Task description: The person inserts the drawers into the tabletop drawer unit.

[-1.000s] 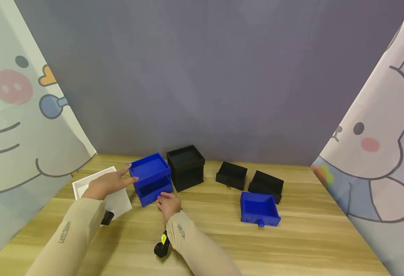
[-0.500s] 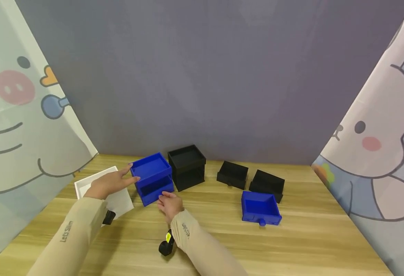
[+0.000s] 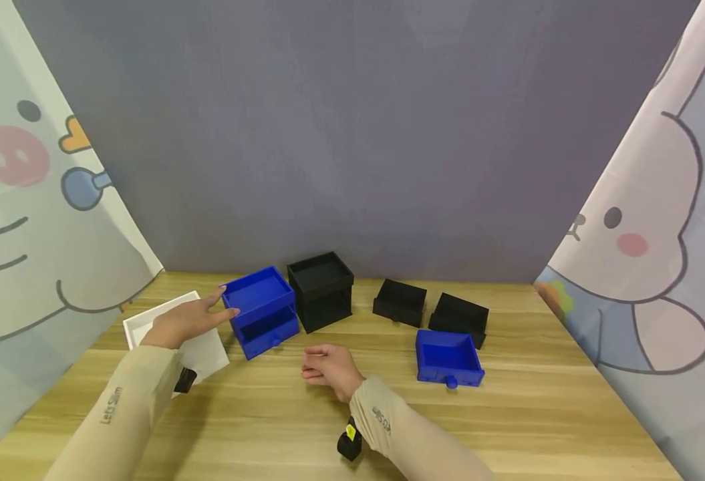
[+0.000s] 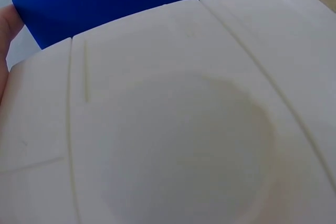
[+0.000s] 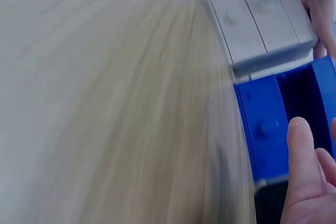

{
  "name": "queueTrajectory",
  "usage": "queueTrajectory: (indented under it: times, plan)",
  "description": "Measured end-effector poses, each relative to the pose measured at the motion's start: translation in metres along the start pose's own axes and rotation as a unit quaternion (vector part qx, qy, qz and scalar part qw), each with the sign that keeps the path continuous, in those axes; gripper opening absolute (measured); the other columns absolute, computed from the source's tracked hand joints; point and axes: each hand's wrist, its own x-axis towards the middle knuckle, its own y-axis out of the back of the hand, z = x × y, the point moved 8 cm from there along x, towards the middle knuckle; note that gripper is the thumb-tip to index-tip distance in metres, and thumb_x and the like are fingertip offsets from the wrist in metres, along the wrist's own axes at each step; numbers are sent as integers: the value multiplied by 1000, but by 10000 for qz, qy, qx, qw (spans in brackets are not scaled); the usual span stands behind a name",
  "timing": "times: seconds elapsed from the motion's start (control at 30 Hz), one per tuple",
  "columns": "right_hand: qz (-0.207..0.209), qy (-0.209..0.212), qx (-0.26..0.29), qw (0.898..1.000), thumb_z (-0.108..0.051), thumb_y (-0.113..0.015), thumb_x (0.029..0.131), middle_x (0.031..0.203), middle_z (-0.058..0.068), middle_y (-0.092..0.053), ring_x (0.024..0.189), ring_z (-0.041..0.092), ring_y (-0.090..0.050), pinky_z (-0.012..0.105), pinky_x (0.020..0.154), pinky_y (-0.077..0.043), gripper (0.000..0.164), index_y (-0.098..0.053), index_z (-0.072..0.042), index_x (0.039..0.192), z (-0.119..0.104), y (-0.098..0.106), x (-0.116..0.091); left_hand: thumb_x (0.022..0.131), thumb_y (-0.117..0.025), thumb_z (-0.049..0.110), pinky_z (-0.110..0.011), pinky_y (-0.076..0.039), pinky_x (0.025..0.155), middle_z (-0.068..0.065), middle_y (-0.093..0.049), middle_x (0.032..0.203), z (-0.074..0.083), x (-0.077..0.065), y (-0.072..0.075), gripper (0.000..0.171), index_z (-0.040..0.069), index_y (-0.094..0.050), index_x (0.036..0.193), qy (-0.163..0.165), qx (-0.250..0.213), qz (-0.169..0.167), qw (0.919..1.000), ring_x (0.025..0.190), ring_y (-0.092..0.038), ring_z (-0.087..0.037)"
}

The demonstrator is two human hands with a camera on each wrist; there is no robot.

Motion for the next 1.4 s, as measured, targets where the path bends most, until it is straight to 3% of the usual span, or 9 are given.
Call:
queueTrajectory:
  times: [0.23, 0.37, 0.5, 0.67, 0.8, 0.87, 1.0, 1.2, 1.4]
  plan:
    - [141, -49, -438, 9989, -4, -57, 94, 92, 15, -69, 67, 9, -66, 25, 65, -54, 38, -50, 16, 126, -8, 33, -17, 84, -36, 79, -38, -40, 55, -32, -44, 137, 1, 0, 4, 97, 14, -16, 154, -19, 39, -27, 10000, 98, -58, -38]
    - [7, -36, -884, 9961, -7, -59, 94, 94, 17, -70, 73, 14, -68, 29, 68, -55, 38, -53, 15, 124, -10, 45, -28, 84, -36, 78, -39, -40, 56, -32, -41, 139, 1, 0, 2, 97, 14, -16, 154, 20, 36, -43, 10000, 107, -55, -42]
    - [-128, -64, -1173, 9930, -10, -60, 93, 95, 17, -69, 79, 21, -69, 36, 73, -55, 38, -54, 15, 121, -11, 58, -39, 84, -36, 79, -38, -38, 55, -30, -48, 133, 0, -1, 2, 97, 15, -17, 154, 39, 48, -75, 10000, 92, -59, -35]
    - [-237, -296, -1345, 9902, -12, -61, 92, 97, 16, -69, 81, 23, -68, 38, 75, -54, 40, -54, 15, 122, -11, 77, -54, 84, -37, 78, -34, -32, 51, -19, -62, 102, 0, -1, 6, 97, 15, -16, 154, -4, 128, -135, 9998, 65, -52, -24]
    - [-466, -551, -1518, 9858, -14, -61, 92, 104, 18, -68, 89, 27, -68, 39, 76, -54, 44, -52, 13, 126, -12, 98, -74, 83, -35, 79, -35, -32, 52, -25, -61, 111, 0, 0, 6, 98, 15, -15, 154, -31, 154, -207, 9997, 64, -51, -24]
    - [-565, -662, -1534, 9843, -14, -61, 92, 106, 19, -68, 92, 28, -67, 39, 77, -54, 46, -50, 14, 128, -12, 111, -84, 83, -33, 81, -37, -33, 55, -29, -56, 121, -1, 0, 6, 99, 15, -15, 154, -27, 188, -238, 9995, 69, -53, -25]
    - [-573, -787, -1504, 9838, -14, -59, 94, 106, 15, -68, 91, 24, -68, 35, 75, -54, 49, -46, 16, 130, -12, 138, -103, 83, -32, 81, -39, -35, 57, -29, -58, 116, -3, 1, 7, 100, 15, -14, 154, -28, 240, -285, 9993, 73, -54, -27]
    - [-346, -1022, -1267, 9860, -16, -58, 95, 98, 4, -70, 83, 15, -68, 30, 70, -54, 51, -44, 16, 132, -7, 177, -128, 83, -32, 81, -38, -33, 55, -14, -60, 85, -5, 3, 7, 100, 14, -12, 154, -56, 211, -392, 9990, 68, -52, -25]
    - [-351, -1124, -943, 9886, -17, -57, 96, 100, 2, -70, 84, 14, -68, 31, 74, -54, 54, -39, 15, 136, -3, 203, -148, 83, -32, 82, -38, -33, 54, -21, -62, 98, -3, 4, 6, 101, 14, -11, 155, -99, 215, -398, 9989, 66, -51, -25]
